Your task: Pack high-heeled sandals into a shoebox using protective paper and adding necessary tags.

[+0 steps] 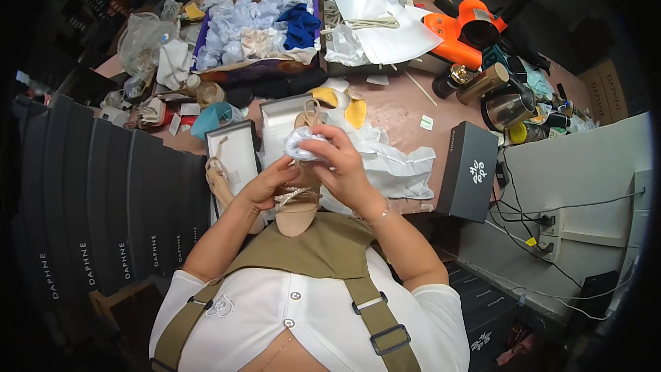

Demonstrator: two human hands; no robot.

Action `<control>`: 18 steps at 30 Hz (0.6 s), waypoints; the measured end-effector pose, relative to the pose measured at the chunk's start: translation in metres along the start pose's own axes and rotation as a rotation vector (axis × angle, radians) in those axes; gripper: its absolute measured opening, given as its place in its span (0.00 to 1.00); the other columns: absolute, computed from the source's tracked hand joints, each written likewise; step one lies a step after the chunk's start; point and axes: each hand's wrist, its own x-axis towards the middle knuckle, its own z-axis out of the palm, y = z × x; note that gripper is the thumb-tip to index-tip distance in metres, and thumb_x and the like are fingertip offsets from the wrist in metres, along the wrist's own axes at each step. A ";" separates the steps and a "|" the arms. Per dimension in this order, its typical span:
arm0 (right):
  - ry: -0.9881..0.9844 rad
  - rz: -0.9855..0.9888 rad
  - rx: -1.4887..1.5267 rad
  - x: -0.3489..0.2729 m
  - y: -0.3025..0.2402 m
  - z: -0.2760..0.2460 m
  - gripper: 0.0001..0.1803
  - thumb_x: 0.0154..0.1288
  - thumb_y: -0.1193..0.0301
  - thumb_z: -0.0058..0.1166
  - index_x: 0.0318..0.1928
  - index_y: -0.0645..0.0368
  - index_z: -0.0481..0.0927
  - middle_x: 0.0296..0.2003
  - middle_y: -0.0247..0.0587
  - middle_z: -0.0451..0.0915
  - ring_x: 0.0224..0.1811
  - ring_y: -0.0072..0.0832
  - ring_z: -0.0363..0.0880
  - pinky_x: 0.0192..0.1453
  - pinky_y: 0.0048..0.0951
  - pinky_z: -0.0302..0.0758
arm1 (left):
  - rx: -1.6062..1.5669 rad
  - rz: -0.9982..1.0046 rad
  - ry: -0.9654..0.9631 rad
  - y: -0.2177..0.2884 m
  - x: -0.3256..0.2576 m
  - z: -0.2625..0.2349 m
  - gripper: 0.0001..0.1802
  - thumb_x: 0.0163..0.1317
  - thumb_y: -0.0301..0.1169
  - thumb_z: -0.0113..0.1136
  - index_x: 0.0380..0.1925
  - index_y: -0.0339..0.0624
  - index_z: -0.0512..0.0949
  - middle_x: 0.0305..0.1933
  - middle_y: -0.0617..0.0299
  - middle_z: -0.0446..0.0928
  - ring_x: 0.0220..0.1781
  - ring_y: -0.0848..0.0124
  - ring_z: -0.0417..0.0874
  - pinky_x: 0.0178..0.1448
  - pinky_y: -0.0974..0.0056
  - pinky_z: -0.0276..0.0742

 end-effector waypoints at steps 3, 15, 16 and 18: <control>-0.174 -0.123 -0.165 -0.010 0.015 0.019 0.22 0.53 0.79 0.60 0.52 0.56 0.77 0.55 0.51 0.69 0.56 0.46 0.70 0.58 0.38 0.71 | -0.268 0.174 -0.047 -0.030 -0.013 -0.007 0.37 0.67 0.56 0.48 0.66 0.43 0.58 0.61 0.55 0.69 0.60 0.64 0.75 0.61 0.59 0.75; -0.393 -0.300 -0.377 -0.034 0.004 0.029 0.32 0.46 0.67 0.68 0.54 0.57 0.73 0.55 0.51 0.68 0.56 0.46 0.68 0.56 0.42 0.66 | -0.432 0.158 0.378 -0.043 -0.011 -0.012 0.18 0.67 0.40 0.49 0.49 0.38 0.74 0.46 0.55 0.79 0.47 0.64 0.82 0.55 0.56 0.78; -0.403 -0.297 -0.398 -0.039 0.005 0.030 0.31 0.46 0.67 0.68 0.53 0.56 0.73 0.55 0.50 0.68 0.56 0.46 0.68 0.56 0.42 0.66 | -0.445 0.093 0.301 -0.051 -0.009 -0.024 0.18 0.66 0.35 0.45 0.52 0.40 0.71 0.49 0.58 0.78 0.49 0.67 0.81 0.54 0.60 0.78; -0.426 -0.268 -0.391 -0.040 0.006 0.029 0.31 0.46 0.68 0.67 0.54 0.56 0.73 0.55 0.50 0.68 0.56 0.45 0.69 0.57 0.41 0.66 | -0.495 0.097 0.253 -0.054 -0.010 -0.025 0.19 0.67 0.37 0.42 0.52 0.40 0.72 0.48 0.57 0.78 0.49 0.67 0.81 0.54 0.60 0.78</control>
